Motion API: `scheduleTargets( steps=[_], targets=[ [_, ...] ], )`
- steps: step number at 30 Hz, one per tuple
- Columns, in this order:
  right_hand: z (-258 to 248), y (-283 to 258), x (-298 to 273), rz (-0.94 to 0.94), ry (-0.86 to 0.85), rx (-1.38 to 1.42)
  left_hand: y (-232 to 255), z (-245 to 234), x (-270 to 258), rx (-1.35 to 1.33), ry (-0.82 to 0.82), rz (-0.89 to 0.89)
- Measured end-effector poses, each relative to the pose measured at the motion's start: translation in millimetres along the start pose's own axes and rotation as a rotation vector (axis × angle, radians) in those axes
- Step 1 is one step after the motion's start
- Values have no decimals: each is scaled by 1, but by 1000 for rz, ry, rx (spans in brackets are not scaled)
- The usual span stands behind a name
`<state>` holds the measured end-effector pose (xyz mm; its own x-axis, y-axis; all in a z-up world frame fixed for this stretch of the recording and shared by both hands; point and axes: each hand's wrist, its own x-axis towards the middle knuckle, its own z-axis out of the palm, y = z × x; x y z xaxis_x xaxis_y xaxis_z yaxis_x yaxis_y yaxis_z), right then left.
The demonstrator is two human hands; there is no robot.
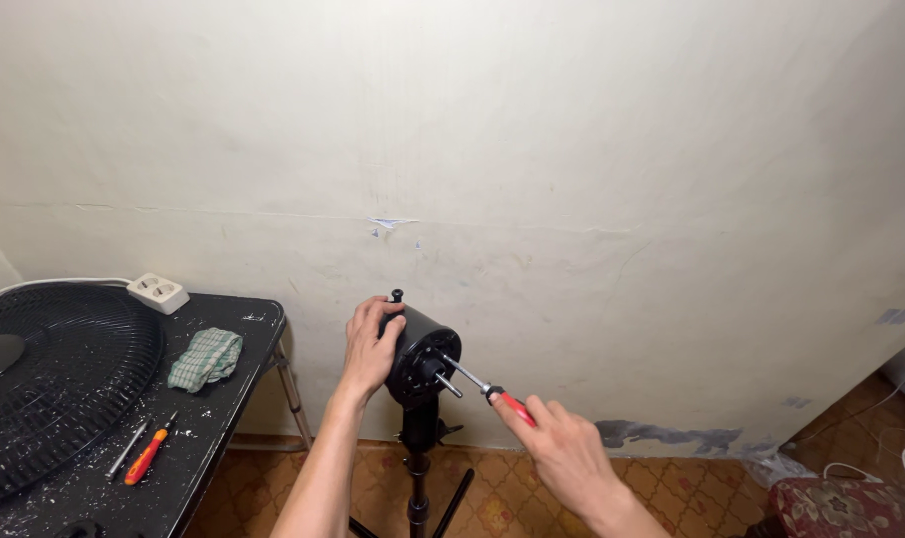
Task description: The person assembles a standing fan by attaching the front grille, then using a screwdriver to tighten the motor housing onto the stand. The fan blades and rear grille remain on the table.
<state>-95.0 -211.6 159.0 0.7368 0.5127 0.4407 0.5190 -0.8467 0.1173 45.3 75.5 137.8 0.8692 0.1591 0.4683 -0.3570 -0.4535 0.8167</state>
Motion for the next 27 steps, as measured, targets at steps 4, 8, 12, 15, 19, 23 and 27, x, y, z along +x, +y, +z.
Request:
scheduleTargets(
  steps=[4,8,12,15,19,23,27],
  targets=[
    [4,-8,-8,-16,91,-70,-4,2,2,8,8,29],
    [1,-9,-22,240,-1,219,-4,3,1,14,-7,37],
    [2,-4,-32,362,57,679,-1,1,-2,6,-18,38],
    [8,-1,-29,523,-11,1104,0,-1,-6,-11,-24,25],
    [13,0,-20,708,-176,1509,5,-1,-8,0,-11,45],
    [13,-4,-13,750,-180,1548,7,0,-11,-6,-5,46],
    [13,-7,-10,768,-204,1522,9,-2,-13,-16,-10,26]
  ],
)
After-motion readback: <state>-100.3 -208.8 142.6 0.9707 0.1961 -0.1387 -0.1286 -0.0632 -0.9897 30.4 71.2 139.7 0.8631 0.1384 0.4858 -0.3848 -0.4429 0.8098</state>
